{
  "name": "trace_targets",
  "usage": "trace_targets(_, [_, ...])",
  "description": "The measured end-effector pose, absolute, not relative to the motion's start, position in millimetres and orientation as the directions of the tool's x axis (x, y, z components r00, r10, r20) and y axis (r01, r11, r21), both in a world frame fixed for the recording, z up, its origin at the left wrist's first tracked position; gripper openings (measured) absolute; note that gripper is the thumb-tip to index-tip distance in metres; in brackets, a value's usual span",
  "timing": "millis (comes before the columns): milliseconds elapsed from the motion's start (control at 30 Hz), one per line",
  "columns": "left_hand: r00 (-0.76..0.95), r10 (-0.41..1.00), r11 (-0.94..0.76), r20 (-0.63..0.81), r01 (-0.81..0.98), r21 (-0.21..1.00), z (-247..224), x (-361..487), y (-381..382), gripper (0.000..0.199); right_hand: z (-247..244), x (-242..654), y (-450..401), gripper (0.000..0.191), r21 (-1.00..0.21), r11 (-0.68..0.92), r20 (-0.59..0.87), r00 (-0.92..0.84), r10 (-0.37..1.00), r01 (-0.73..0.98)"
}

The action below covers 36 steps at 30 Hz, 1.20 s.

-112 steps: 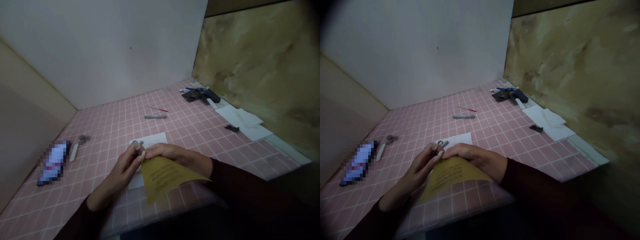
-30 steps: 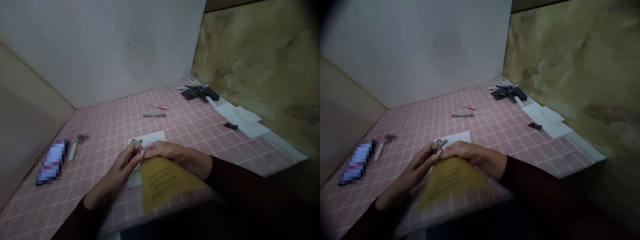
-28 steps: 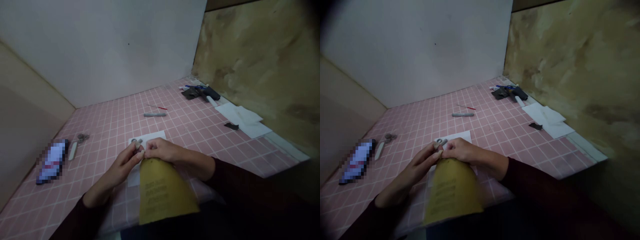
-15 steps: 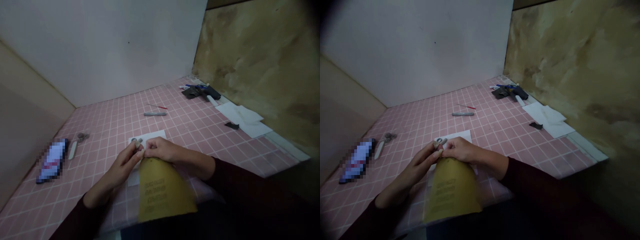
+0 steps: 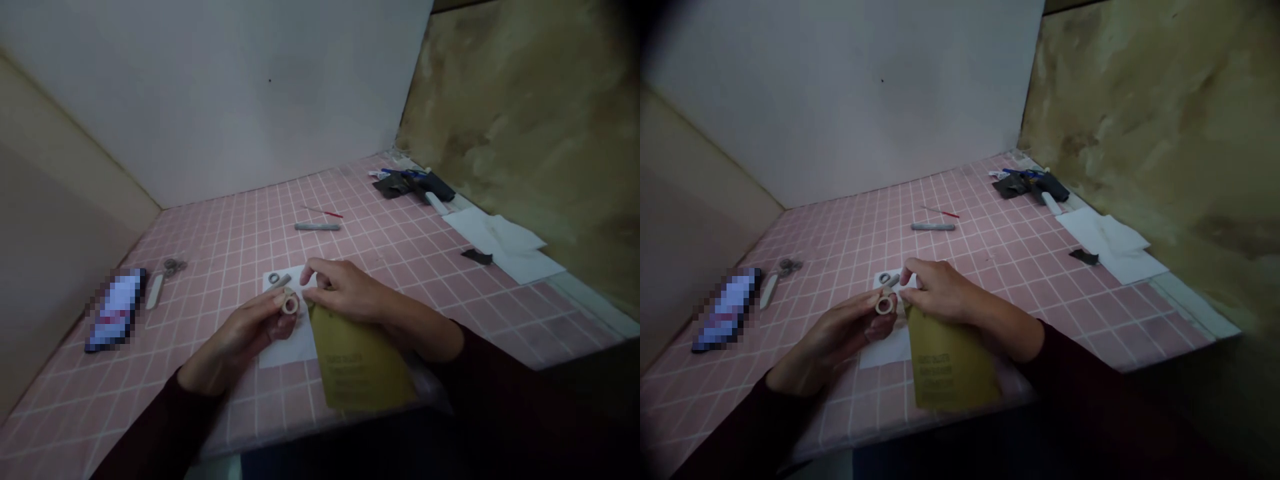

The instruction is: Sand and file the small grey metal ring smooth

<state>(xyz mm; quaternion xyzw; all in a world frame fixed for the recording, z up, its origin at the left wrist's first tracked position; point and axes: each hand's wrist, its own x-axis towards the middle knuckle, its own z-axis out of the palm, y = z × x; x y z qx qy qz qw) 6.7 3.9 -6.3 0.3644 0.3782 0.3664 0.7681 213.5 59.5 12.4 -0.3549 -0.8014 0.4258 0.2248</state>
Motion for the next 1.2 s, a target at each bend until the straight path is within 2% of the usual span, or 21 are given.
trace_targets(200, [0.435,0.823,0.529,-0.364,-0.358,0.769,-8,7,3,0.019,13,209,56,0.024,-0.942,0.258,0.012,-0.747,0.664,0.214])
trace_targets(367, [0.427,0.816,0.554,-0.389,-0.387,0.737,-15,7,4,0.024,3,200,54,0.015,-0.959,0.199,-0.009,-0.723,0.691,0.201])
trace_targets(467, [0.365,0.862,0.486,-0.353,-0.392,0.781,-21,7,7,0.027,-2,197,55,0.019,-0.981,0.074,-0.075,-0.699,0.711,0.181])
trace_targets(633, [0.278,0.943,0.266,-0.181,-0.308,0.913,-24,6,8,0.030,-4,195,56,0.027,-0.991,-0.088,-0.136,-0.689,0.711,0.105])
trace_targets(867, [0.244,0.968,0.085,-0.049,-0.139,0.987,-24,1,7,0.029,-4,191,53,0.029,-0.985,-0.084,-0.167,-0.696,0.699,0.153])
trace_targets(1033, [0.247,0.968,0.060,-0.040,-0.074,0.995,-22,0,8,0.032,-1,188,51,0.030,-0.991,-0.114,-0.130,-0.729,0.672,0.072])
trace_targets(1200, [0.232,0.971,0.074,-0.059,-0.061,0.995,-25,0,8,0.032,-3,186,50,0.031,-0.989,-0.050,-0.133,-0.699,0.703,0.138])
